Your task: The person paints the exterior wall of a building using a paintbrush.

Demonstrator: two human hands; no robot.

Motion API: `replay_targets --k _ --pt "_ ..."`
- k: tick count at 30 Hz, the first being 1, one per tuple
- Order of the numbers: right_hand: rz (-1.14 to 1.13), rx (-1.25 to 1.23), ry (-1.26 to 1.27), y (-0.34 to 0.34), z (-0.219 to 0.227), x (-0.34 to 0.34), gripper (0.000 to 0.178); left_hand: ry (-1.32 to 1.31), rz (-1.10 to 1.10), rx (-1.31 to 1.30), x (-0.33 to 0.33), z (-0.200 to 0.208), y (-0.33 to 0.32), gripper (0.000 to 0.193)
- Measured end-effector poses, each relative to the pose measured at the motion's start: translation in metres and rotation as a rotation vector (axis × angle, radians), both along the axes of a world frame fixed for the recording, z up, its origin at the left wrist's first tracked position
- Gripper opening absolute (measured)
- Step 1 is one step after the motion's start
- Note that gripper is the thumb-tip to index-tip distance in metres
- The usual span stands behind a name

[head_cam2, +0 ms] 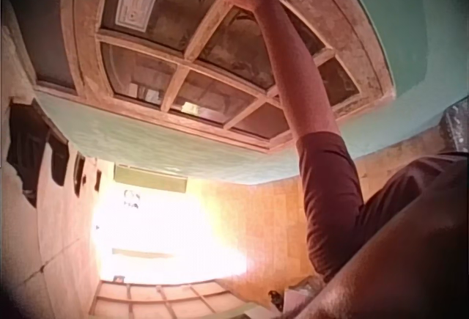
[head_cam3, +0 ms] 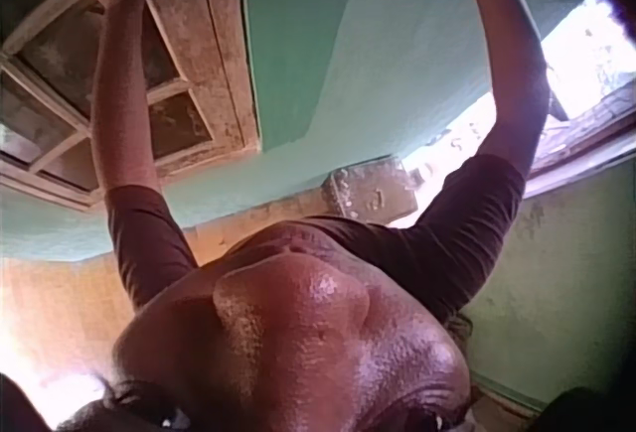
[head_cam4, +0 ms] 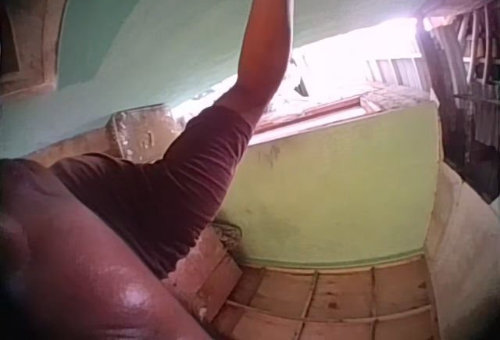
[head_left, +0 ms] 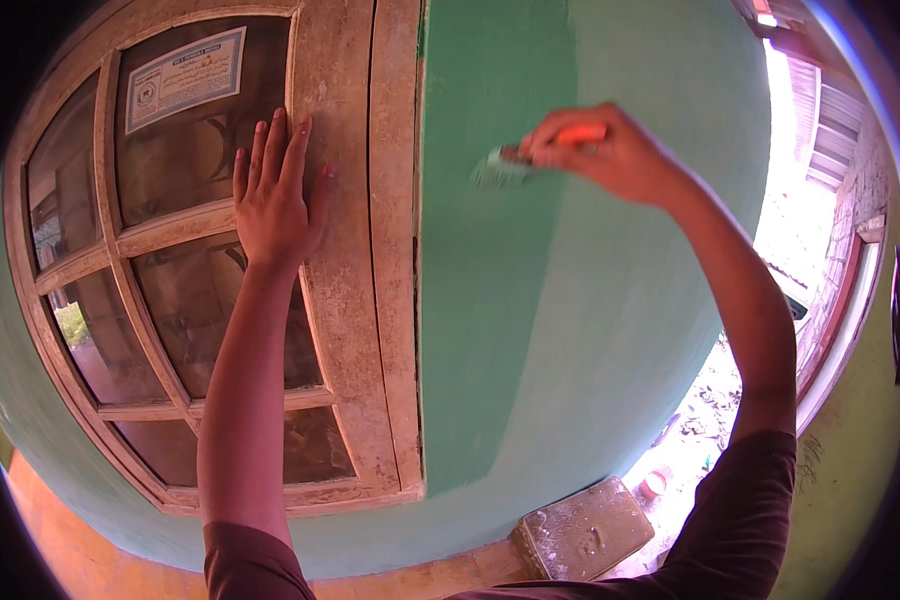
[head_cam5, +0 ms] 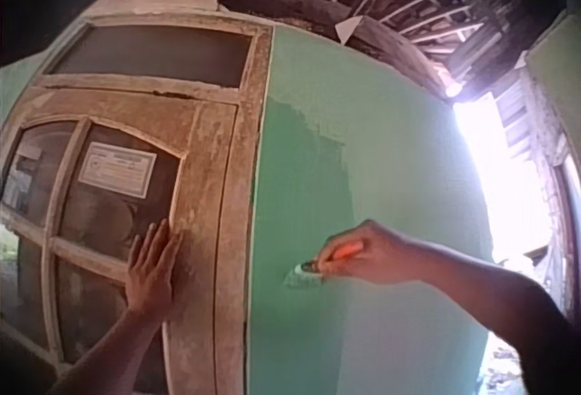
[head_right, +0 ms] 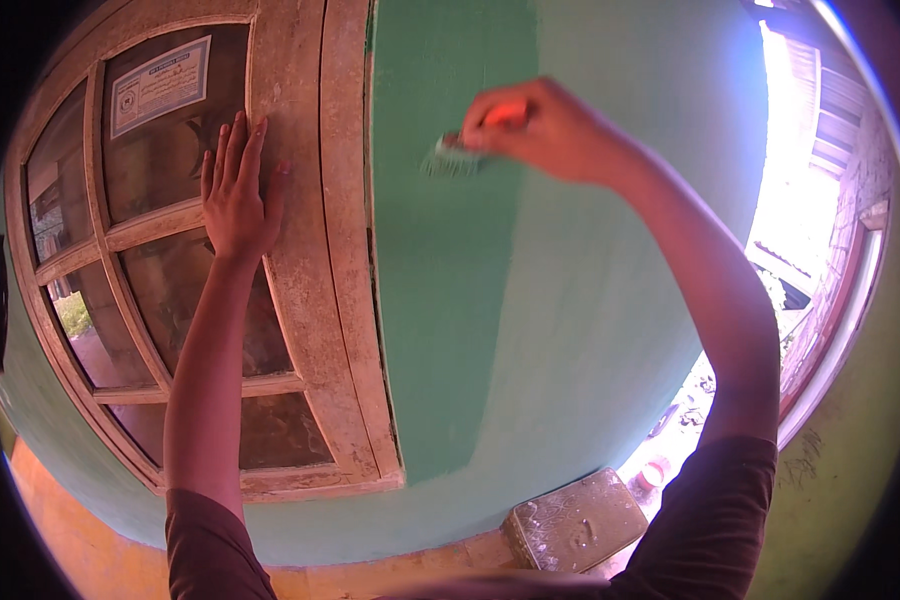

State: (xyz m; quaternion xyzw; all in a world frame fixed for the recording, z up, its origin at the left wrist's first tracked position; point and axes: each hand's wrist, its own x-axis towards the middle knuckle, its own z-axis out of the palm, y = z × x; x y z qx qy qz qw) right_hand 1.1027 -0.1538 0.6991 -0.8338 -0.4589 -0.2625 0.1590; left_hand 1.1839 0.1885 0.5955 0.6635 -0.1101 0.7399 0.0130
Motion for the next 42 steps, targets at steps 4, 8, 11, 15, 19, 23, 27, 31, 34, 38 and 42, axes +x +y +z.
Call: replay_targets --k 4,8,11,15,19,23,27,31,34,38,42 --pt "-0.144 0.126 -0.311 -0.011 0.047 0.003 0.013 0.004 -0.017 -0.001 0.000 0.000 -0.002 0.052" --pt "-0.099 0.160 -0.480 -0.006 0.061 -0.001 0.017 0.005 0.006 0.004 -0.001 0.000 0.002 0.052" --pt "0.031 0.200 -0.871 -0.006 0.063 -0.002 0.014 0.003 -0.007 0.004 0.000 -0.001 0.001 0.051" --pt "-0.001 0.435 -0.641 -0.021 0.061 0.015 0.015 -0.002 -0.012 0.003 0.000 0.000 0.000 0.051" --pt "-0.095 0.381 -0.566 -0.037 0.027 0.038 0.017 -0.001 -0.003 -0.003 0.000 0.000 0.002 0.051" --pt "0.000 0.404 -0.515 -0.035 -0.033 0.027 0.010 -0.002 -0.009 -0.007 0.004 -0.002 0.001 0.051" --pt "-0.006 0.193 -0.348 -0.029 -0.072 0.005 0.010 0.004 -0.004 -0.005 0.001 -0.001 0.004 0.051" --pt "0.037 0.176 -0.095 -0.022 -0.057 -0.011 0.010 -0.005 -0.015 -0.005 0.002 -0.002 0.003 0.051" --pt "0.071 0.188 -0.369 -0.006 -0.019 -0.018 0.011 -0.019 -0.022 -0.003 0.002 -0.001 0.001 0.050" --pt "0.036 0.158 -0.699 0.018 0.027 -0.005 0.013 -0.022 -0.020 0.003 0.001 -0.001 0.003 0.050" --pt "-0.066 0.116 -0.728 0.027 0.028 0.012 0.013 -0.023 -0.019 0.002 0.001 -0.002 0.004 0.049"
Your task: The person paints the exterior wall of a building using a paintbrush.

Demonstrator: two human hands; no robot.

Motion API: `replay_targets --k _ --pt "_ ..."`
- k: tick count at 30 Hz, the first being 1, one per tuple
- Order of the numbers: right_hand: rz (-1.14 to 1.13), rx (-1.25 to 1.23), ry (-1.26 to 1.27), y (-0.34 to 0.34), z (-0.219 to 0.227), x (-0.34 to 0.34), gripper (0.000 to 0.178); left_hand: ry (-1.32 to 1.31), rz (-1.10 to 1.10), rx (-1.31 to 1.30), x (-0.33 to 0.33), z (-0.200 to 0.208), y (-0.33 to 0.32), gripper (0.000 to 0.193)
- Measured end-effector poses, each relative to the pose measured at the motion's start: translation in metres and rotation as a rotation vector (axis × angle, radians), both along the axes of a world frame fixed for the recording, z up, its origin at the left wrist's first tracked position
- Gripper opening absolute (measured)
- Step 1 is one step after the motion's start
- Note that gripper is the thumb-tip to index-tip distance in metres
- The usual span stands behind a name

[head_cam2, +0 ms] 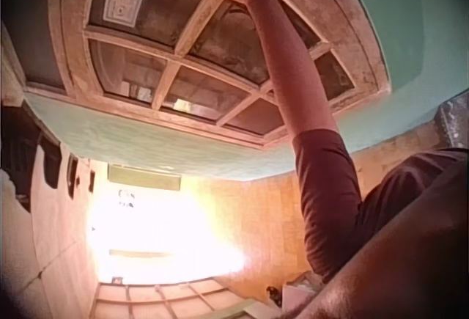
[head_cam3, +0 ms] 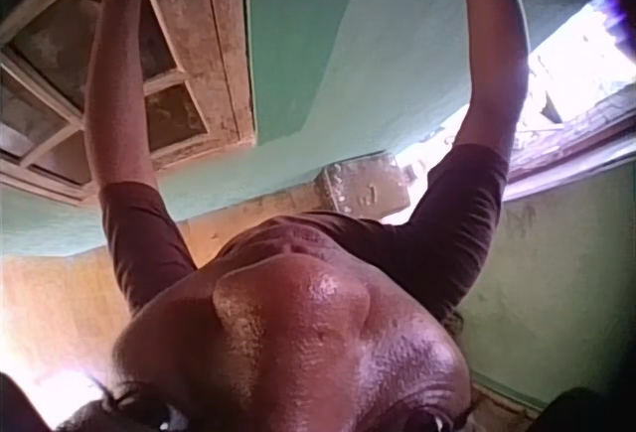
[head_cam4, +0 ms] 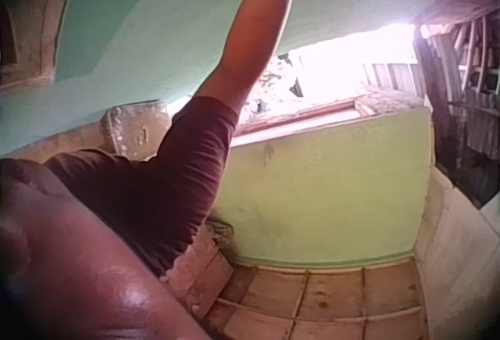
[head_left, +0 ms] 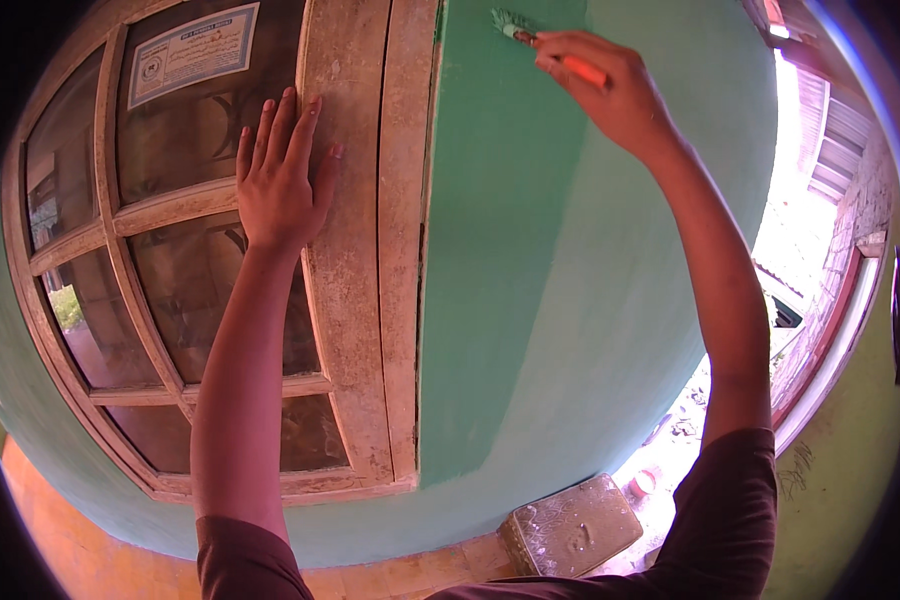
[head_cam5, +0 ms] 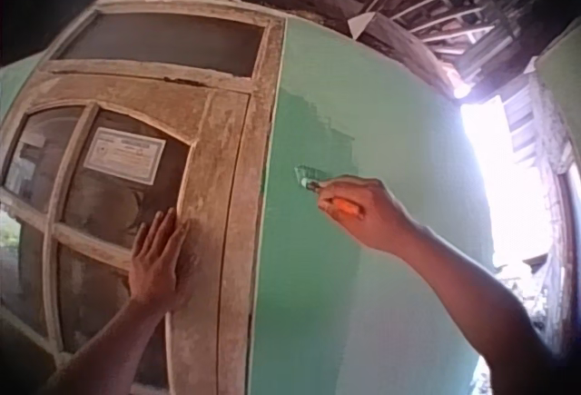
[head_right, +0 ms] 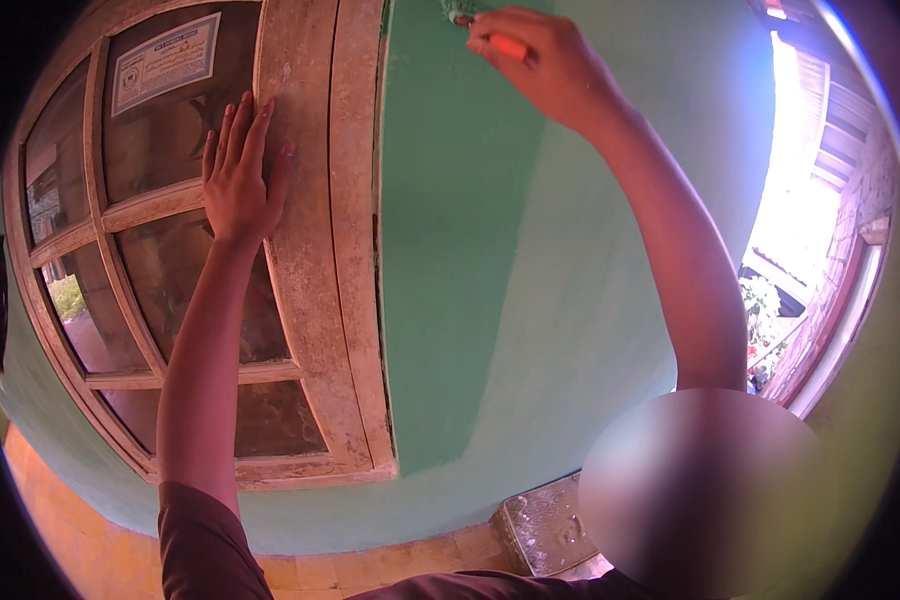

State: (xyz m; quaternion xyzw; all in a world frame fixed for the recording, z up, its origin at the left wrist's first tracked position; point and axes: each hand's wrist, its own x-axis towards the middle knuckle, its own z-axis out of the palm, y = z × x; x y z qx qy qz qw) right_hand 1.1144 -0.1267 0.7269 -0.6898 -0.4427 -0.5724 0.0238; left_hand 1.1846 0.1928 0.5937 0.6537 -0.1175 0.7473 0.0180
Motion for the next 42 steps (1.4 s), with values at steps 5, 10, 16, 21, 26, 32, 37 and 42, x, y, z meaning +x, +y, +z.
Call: replay_targets --k 5,10,16,21,26,32,37,42 --pt "0.095 -0.053 0.054 -0.003 -0.042 -0.001 0.015 0.008 0.002 -0.010 0.002 0.000 -0.002 0.049" --pt "0.022 -0.070 0.715 0.003 -0.052 -0.025 0.009 -0.001 0.007 -0.010 0.001 -0.001 0.003 0.050" --pt "0.221 -0.036 0.776 -0.006 -0.016 -0.003 0.016 0.012 -0.009 -0.014 0.001 0.000 -0.002 0.050" --pt "0.120 -0.038 0.488 -0.003 0.028 0.003 0.015 0.010 -0.012 -0.010 -0.001 0.000 0.000 0.050" --pt "0.138 0.075 0.344 0.008 0.042 -0.008 0.013 -0.007 -0.023 -0.007 0.001 0.001 0.000 0.049" --pt "0.091 -0.199 -0.358 0.021 0.028 0.001 0.011 -0.014 -0.017 -0.008 0.002 0.000 0.001 0.049" --pt "0.025 -0.264 -0.354 0.029 0.002 0.017 0.020 -0.014 -0.020 -0.008 0.001 0.000 -0.001 0.048" --pt "0.031 -0.217 -0.087 0.040 -0.027 0.003 0.019 -0.019 -0.028 -0.006 0.002 0.001 -0.001 0.048"
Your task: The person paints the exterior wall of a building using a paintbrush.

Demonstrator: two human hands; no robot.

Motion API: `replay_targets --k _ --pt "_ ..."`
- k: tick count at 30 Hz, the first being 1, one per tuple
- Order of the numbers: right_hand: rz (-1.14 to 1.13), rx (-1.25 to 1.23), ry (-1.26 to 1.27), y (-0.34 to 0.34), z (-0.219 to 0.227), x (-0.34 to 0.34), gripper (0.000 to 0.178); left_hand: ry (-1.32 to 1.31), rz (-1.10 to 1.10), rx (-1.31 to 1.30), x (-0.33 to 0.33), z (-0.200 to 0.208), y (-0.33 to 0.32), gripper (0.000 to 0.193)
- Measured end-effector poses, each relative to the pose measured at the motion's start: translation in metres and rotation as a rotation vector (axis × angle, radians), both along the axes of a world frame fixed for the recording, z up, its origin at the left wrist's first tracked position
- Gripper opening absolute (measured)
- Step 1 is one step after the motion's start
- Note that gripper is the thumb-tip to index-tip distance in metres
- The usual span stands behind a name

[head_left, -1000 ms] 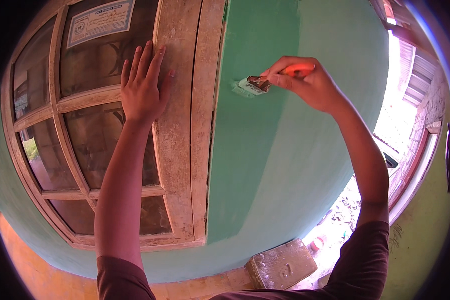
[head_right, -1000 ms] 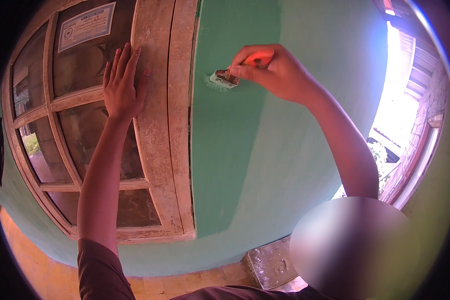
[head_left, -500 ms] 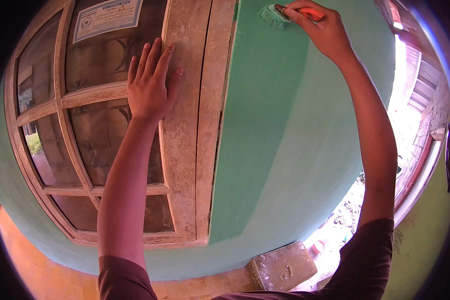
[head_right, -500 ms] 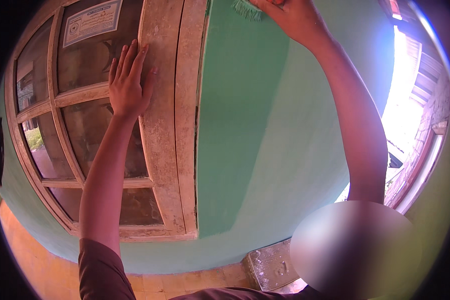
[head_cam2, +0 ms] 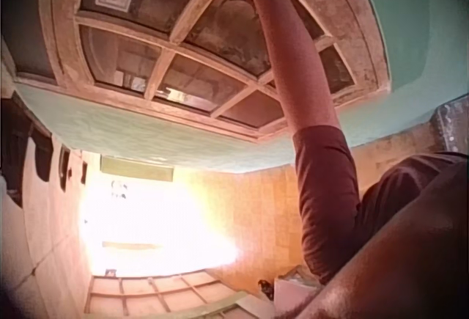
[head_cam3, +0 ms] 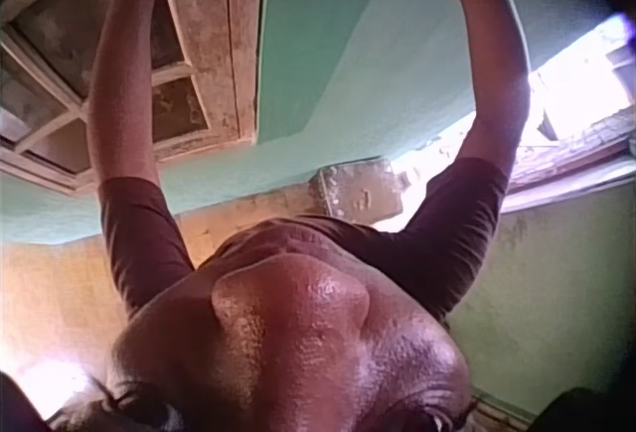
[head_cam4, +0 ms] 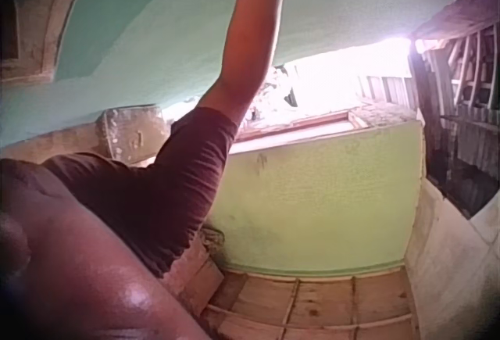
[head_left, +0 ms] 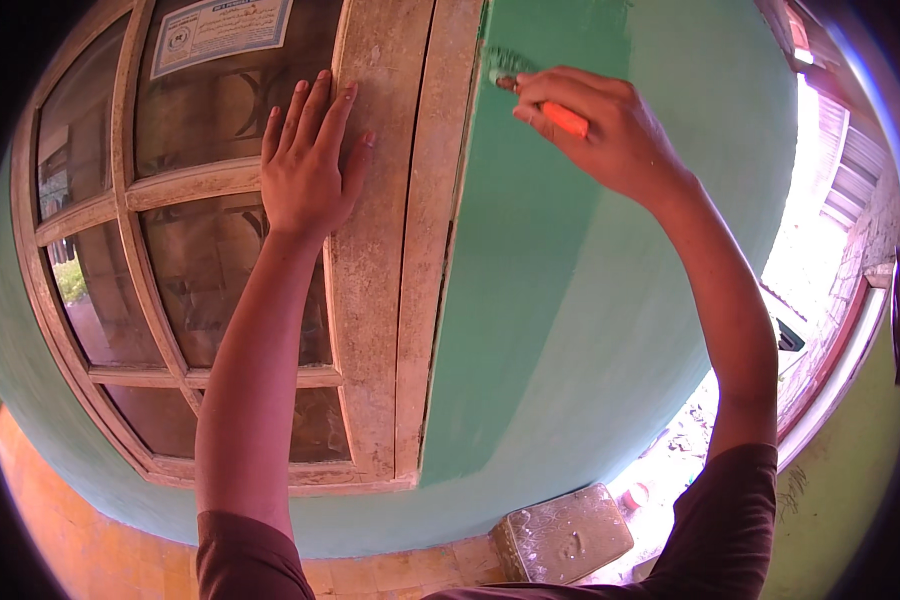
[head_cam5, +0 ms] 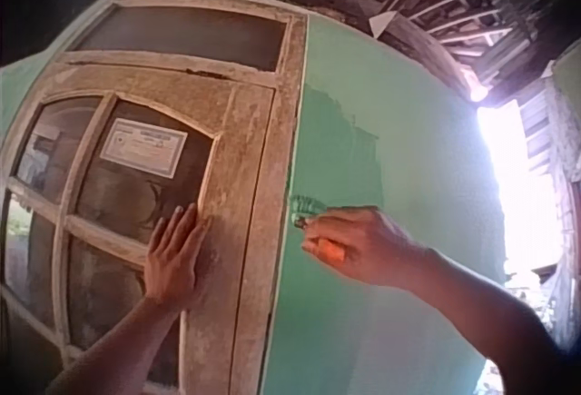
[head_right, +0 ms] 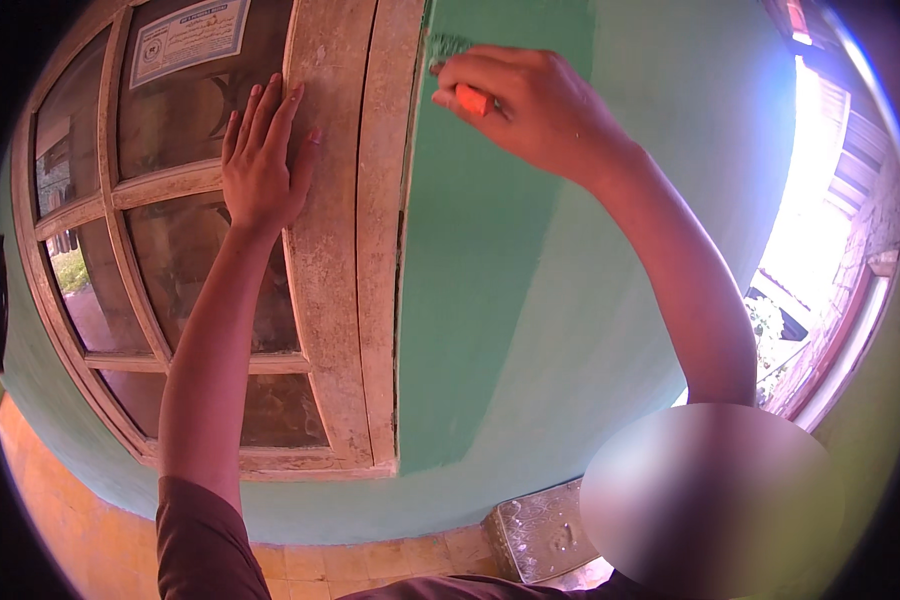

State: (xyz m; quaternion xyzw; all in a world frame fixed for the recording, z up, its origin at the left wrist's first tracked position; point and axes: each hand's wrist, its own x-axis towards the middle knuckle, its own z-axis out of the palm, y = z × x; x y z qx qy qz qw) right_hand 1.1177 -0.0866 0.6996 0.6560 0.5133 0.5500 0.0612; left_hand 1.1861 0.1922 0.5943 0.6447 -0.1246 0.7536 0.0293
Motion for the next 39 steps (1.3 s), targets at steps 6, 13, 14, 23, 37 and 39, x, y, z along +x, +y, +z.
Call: replay_targets --k 6,13,14,23,37,39 --pt "-0.008 0.133 0.409 0.014 -0.018 -0.021 0.018 0.000 0.009 -0.004 -0.001 -0.001 0.002 0.049" --pt "0.223 0.604 0.741 0.024 0.026 -0.001 0.017 0.001 0.005 -0.006 -0.002 -0.001 0.002 0.048" --pt "0.225 0.602 0.739 0.024 0.034 0.002 0.017 -0.001 0.007 -0.006 -0.002 -0.001 0.001 0.048" --pt "0.524 0.590 0.023 0.028 0.071 0.014 0.018 0.005 -0.006 -0.005 -0.002 0.000 0.002 0.046" --pt "0.360 0.596 0.264 0.007 -0.051 0.020 0.014 -0.029 -0.025 0.003 0.001 0.000 0.003 0.045" --pt "0.341 0.581 0.322 0.003 -0.059 0.010 0.015 -0.030 -0.021 0.003 0.000 0.001 0.003 0.046"
